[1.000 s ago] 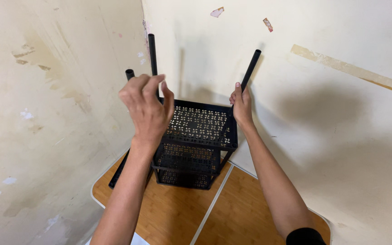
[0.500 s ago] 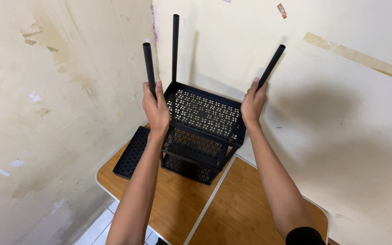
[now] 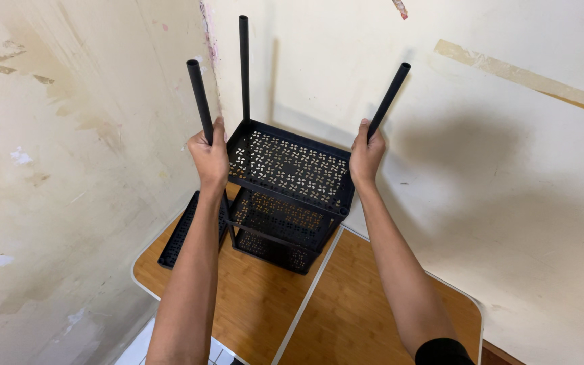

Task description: The person assembles a black perforated metal shelving unit by inserting vertical poles into the corners of the shelves. They repeatedly adjust the poles and reposition the unit on a wooden table to align the components.

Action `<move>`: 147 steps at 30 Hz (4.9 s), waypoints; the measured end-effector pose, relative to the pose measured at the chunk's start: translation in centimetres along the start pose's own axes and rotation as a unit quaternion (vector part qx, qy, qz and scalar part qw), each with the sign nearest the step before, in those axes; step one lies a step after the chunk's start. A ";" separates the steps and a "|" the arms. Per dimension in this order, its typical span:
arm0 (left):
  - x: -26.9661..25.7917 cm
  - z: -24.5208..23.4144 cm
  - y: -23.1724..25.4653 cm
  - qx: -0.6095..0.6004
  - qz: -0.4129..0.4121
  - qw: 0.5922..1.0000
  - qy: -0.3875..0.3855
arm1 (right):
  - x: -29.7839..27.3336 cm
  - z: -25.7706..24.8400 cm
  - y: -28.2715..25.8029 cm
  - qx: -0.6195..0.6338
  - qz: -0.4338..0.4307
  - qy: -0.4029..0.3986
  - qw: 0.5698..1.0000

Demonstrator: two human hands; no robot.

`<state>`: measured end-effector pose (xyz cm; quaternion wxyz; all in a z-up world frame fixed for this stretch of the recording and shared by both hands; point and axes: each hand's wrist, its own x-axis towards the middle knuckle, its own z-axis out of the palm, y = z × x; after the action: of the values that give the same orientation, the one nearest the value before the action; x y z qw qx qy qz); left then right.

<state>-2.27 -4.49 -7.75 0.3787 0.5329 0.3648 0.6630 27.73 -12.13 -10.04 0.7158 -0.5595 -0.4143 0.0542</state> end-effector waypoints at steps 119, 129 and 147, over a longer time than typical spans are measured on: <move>9.5 3.5 2.3 -0.205 -0.014 0.955 -0.216 | 3.3 3.1 -5.4 0.137 -0.021 -0.037 0.990; 10.8 3.1 1.9 -0.207 -0.075 0.932 -0.287 | 4.6 2.4 -2.1 0.206 0.041 -0.052 0.976; 7.2 2.5 -2.9 -0.121 -0.074 0.972 -0.187 | 1.6 2.1 -0.3 0.091 0.042 -0.090 0.991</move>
<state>-0.52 3.40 -6.80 0.5495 0.5694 0.2429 0.5611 27.27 -9.83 -8.83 0.7205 -0.5020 -0.4464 0.1719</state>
